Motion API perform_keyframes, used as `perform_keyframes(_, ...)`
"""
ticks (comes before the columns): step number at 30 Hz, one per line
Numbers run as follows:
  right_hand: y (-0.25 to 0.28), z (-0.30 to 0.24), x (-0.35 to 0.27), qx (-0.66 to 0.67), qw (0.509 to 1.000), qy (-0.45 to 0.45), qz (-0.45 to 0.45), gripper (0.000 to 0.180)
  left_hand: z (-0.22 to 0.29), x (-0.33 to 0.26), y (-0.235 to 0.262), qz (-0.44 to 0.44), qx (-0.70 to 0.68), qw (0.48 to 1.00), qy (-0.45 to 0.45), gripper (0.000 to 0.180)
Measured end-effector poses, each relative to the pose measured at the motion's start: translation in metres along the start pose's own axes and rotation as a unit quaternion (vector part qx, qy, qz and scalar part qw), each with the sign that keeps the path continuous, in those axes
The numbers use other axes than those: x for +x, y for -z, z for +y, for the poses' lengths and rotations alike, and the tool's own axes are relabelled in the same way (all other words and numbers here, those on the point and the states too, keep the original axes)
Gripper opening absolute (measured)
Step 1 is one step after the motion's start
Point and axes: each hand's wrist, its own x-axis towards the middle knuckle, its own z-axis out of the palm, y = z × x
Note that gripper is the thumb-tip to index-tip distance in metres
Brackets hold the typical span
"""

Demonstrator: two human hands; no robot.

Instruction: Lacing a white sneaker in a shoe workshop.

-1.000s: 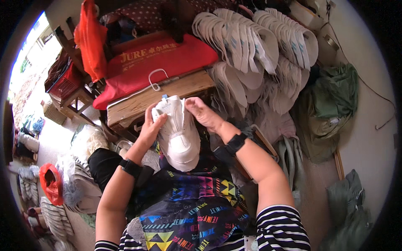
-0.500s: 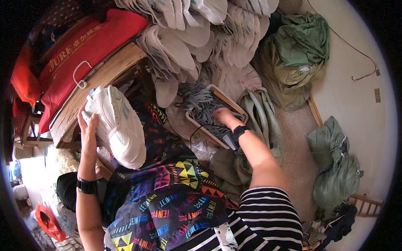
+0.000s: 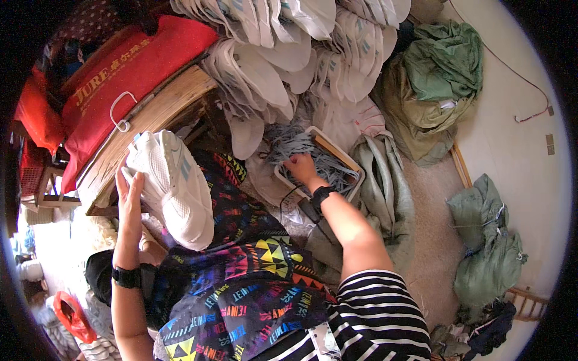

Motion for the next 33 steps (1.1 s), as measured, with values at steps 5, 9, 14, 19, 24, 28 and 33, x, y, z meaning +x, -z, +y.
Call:
perform_keyframes(5,0.055,-0.041,0.007,0.274,0.959,0.009,-0.07,0.025,0.012,-0.007,0.004,0.079,0.312,0.945,-0.061,0.06)
perform_keyframes(9,0.131,-0.137,-0.017,0.36,0.919,0.138,-0.084,0.02,0.053,-0.021,-0.015,0.132,0.427,0.844,-0.297,0.061)
perform_keyframes(14,0.168,-0.266,-0.072,0.322,0.886,0.238,-0.235,0.015,0.073,-0.036,-0.041,-0.124,-0.043,0.97,-0.205,0.069)
perform_keyframes(19,0.192,-0.326,-0.101,0.247,0.85,0.395,-0.247,0.014,0.084,-0.048,-0.047,-0.32,-0.27,0.908,0.003,0.051)
perform_keyframes(24,0.198,-0.315,-0.078,0.222,0.915,0.323,-0.097,0.014,0.083,-0.054,0.0,-0.296,-0.164,0.937,0.093,0.024)
perform_keyframes(28,0.195,-0.294,-0.073,0.174,0.934,0.272,-0.152,0.013,0.069,-0.065,0.016,-0.264,-0.086,0.956,0.098,0.022)
perform_keyframes(33,0.155,-0.302,-0.093,0.082,0.882,0.442,-0.144,0.03,0.062,-0.073,0.0,-0.26,-0.033,0.964,0.041,0.021)
